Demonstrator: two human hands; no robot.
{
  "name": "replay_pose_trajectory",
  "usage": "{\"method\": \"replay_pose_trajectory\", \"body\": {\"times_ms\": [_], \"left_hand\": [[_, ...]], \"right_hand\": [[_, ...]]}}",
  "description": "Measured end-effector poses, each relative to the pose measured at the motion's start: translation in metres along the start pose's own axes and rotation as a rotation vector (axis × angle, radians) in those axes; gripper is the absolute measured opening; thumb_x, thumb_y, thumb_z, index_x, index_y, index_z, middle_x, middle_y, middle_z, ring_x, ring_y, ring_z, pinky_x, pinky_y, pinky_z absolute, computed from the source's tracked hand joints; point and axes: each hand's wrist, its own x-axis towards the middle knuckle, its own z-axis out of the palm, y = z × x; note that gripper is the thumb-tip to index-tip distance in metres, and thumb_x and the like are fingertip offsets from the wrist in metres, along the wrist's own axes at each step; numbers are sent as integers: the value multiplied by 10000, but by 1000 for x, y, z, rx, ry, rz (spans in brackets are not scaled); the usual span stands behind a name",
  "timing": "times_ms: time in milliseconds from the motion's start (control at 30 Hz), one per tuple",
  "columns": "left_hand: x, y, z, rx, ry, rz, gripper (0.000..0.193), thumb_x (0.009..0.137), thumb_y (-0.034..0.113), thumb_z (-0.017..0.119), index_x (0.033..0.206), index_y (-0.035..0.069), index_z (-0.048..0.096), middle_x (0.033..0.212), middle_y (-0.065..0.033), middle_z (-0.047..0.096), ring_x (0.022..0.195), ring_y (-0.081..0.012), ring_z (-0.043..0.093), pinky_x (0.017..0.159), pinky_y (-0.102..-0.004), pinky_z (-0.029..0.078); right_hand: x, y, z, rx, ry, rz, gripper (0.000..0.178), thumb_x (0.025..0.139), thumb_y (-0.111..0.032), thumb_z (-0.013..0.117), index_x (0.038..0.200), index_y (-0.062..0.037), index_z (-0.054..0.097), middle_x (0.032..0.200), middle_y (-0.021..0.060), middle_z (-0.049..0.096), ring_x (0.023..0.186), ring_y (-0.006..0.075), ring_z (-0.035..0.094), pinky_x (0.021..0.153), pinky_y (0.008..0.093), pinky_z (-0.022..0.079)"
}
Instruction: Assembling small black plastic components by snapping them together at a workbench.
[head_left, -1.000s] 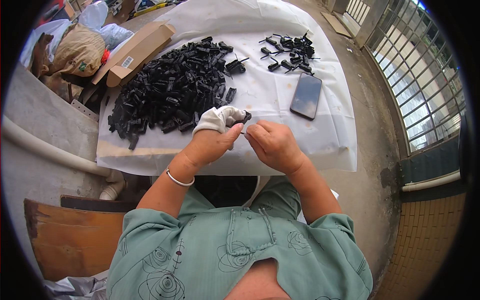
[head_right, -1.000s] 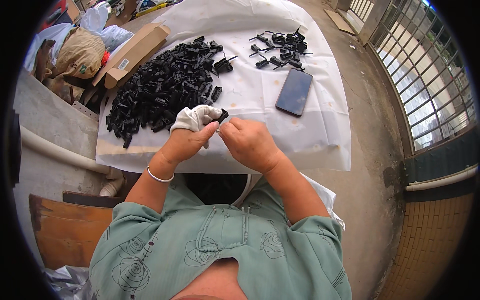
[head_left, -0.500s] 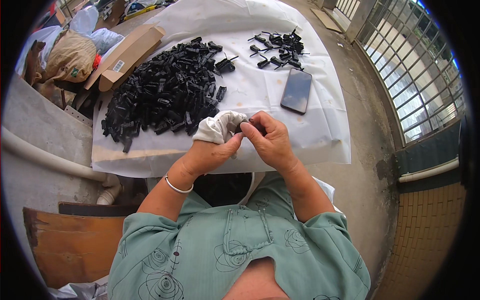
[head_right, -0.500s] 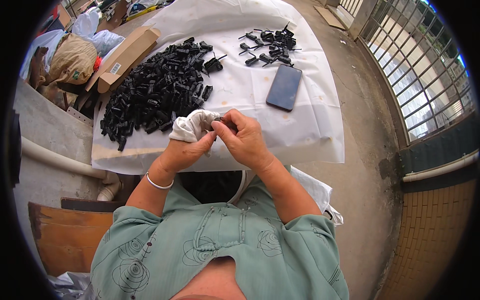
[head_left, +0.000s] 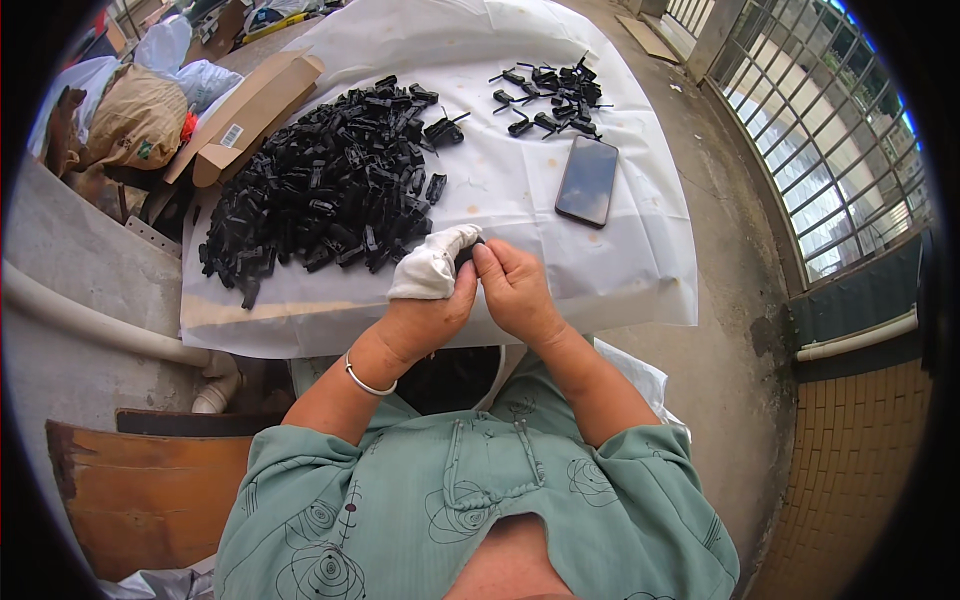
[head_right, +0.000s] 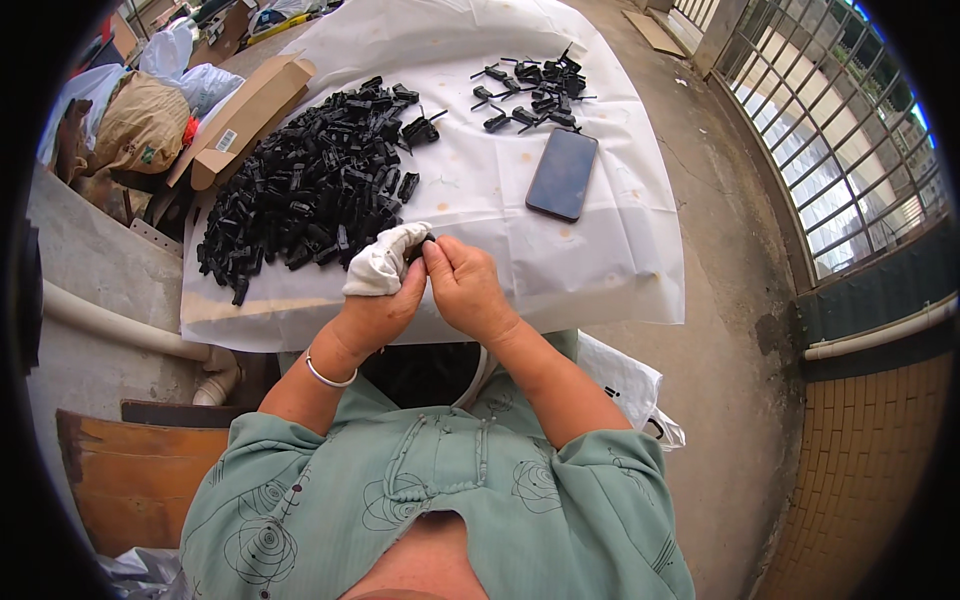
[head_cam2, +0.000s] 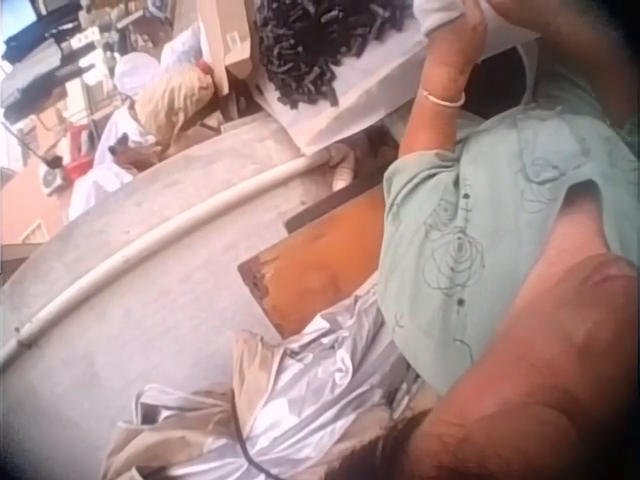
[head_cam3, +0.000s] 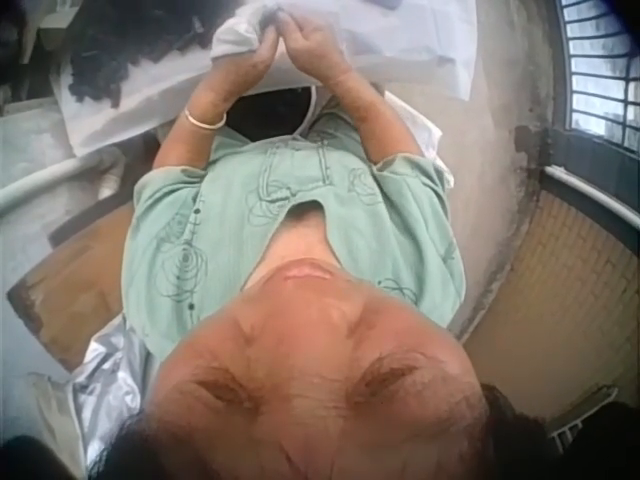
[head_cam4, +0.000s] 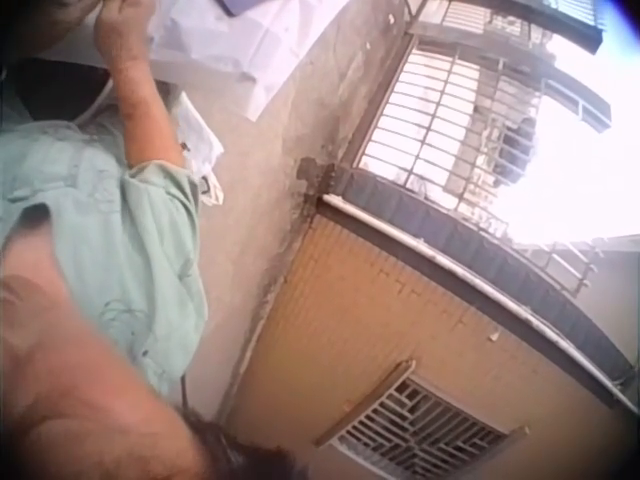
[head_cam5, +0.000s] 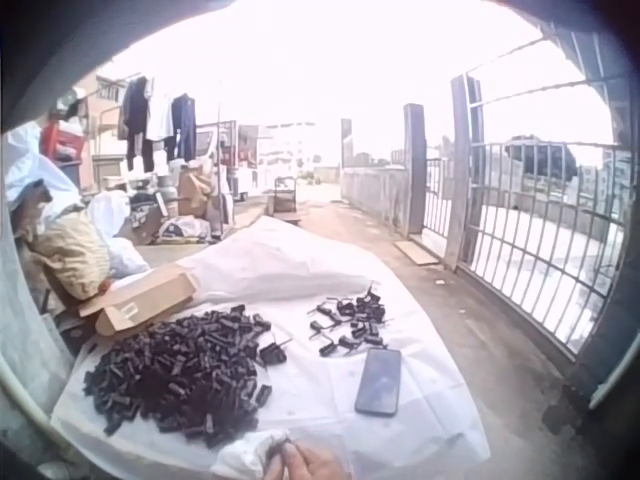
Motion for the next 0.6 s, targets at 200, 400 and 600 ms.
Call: {"method": "replay_pose_trajectory", "body": {"times_ms": [200, 400, 600], "left_hand": [[5, 0, -5, -333, 6, -141, 288, 834, 56, 550, 1101, -8, 462, 927, -101, 562, 814, -159, 542, 742, -261, 448], [10, 3, -25, -762, -96, -550, 284, 904, 59, 446, 1184, 38, 403, 875, -28, 529, 700, -71, 466, 627, -208, 419], [7, 19, -23, -560, -320, -355, 335, 872, 61, 396, 1204, 21, 404, 815, -8, 509, 567, -31, 391, 497, -175, 346]], "right_hand": [[2, 1, -15, 148, -39, -110, 166, 904, -165, 525, 828, -21, 556, 584, -13, 417, 565, 68, 376, 513, 246, 354], [-3, 1, -27, -114, -169, -58, 105, 808, -83, 634, 898, -28, 636, 612, -1, 495, 557, 72, 429, 517, 237, 383], [6, -11, -25, -75, -39, -293, 82, 794, -69, 655, 837, -9, 619, 648, 22, 531, 579, 75, 465, 525, 227, 393]]}}
